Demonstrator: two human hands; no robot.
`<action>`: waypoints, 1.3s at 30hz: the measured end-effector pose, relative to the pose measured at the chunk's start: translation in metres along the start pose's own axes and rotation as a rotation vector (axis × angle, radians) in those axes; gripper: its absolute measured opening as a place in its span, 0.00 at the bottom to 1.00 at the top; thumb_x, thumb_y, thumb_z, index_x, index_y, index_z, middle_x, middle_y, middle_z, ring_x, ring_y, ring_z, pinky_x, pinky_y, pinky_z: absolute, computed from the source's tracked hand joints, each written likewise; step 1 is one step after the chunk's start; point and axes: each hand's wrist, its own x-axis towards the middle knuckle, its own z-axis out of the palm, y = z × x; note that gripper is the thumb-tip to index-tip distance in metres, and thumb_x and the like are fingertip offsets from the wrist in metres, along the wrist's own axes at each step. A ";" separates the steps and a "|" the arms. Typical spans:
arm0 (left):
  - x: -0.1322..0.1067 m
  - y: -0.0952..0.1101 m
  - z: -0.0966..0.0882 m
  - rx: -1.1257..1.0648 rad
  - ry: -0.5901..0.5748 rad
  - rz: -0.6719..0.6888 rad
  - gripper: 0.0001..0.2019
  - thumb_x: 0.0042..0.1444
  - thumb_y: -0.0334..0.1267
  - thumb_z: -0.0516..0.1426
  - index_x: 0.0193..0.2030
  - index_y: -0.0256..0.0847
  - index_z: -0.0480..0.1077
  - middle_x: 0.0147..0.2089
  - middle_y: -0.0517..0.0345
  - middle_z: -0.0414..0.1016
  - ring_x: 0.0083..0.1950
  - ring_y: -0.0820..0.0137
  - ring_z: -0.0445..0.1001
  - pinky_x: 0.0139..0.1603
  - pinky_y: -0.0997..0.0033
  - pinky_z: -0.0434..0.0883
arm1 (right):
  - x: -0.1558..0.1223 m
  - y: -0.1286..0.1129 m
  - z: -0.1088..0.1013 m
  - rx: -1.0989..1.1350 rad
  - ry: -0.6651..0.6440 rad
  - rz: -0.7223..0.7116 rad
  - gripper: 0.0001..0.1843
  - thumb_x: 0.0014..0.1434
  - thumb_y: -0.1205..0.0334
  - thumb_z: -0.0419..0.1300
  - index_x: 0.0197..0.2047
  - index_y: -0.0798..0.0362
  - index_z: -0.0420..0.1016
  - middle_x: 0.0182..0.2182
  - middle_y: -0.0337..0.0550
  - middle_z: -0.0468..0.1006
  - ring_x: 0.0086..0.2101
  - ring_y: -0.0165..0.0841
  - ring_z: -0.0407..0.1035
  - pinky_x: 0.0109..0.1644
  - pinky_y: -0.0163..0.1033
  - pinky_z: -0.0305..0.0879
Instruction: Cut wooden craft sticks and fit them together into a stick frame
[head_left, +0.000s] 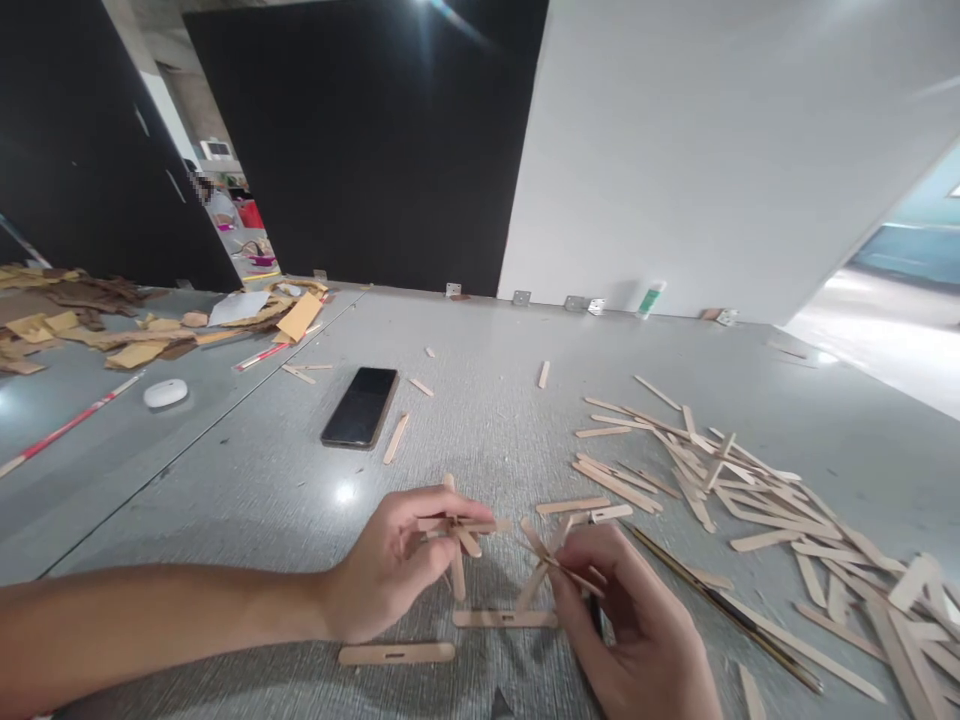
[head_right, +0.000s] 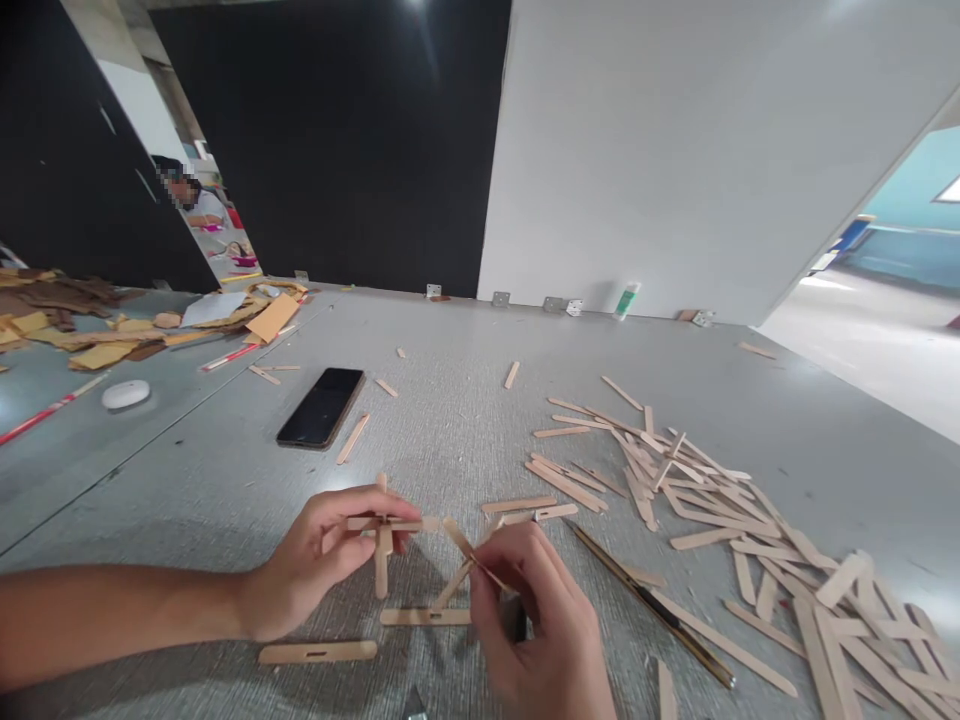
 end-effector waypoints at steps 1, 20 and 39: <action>-0.001 -0.001 0.000 -0.010 0.022 0.025 0.17 0.64 0.36 0.62 0.59 0.41 0.76 0.53 0.47 0.81 0.53 0.58 0.80 0.57 0.55 0.78 | -0.001 0.001 0.001 -0.008 0.002 0.008 0.07 0.67 0.68 0.59 0.40 0.45 0.70 0.33 0.37 0.72 0.32 0.33 0.71 0.36 0.34 0.72; 0.002 -0.008 0.014 0.269 0.039 0.025 0.33 0.52 0.32 0.70 0.65 0.46 0.70 0.54 0.51 0.80 0.47 0.60 0.82 0.49 0.59 0.81 | -0.002 0.003 0.001 -0.144 -0.119 -0.013 0.02 0.67 0.61 0.64 0.41 0.47 0.75 0.33 0.39 0.76 0.26 0.31 0.71 0.28 0.36 0.72; 0.004 -0.006 0.007 0.023 0.034 -0.060 0.43 0.55 0.29 0.68 0.71 0.59 0.54 0.52 0.60 0.68 0.47 0.67 0.76 0.48 0.63 0.79 | 0.006 0.016 -0.014 -0.198 -0.084 -0.069 0.12 0.71 0.65 0.59 0.50 0.43 0.84 0.42 0.40 0.81 0.39 0.31 0.79 0.42 0.30 0.74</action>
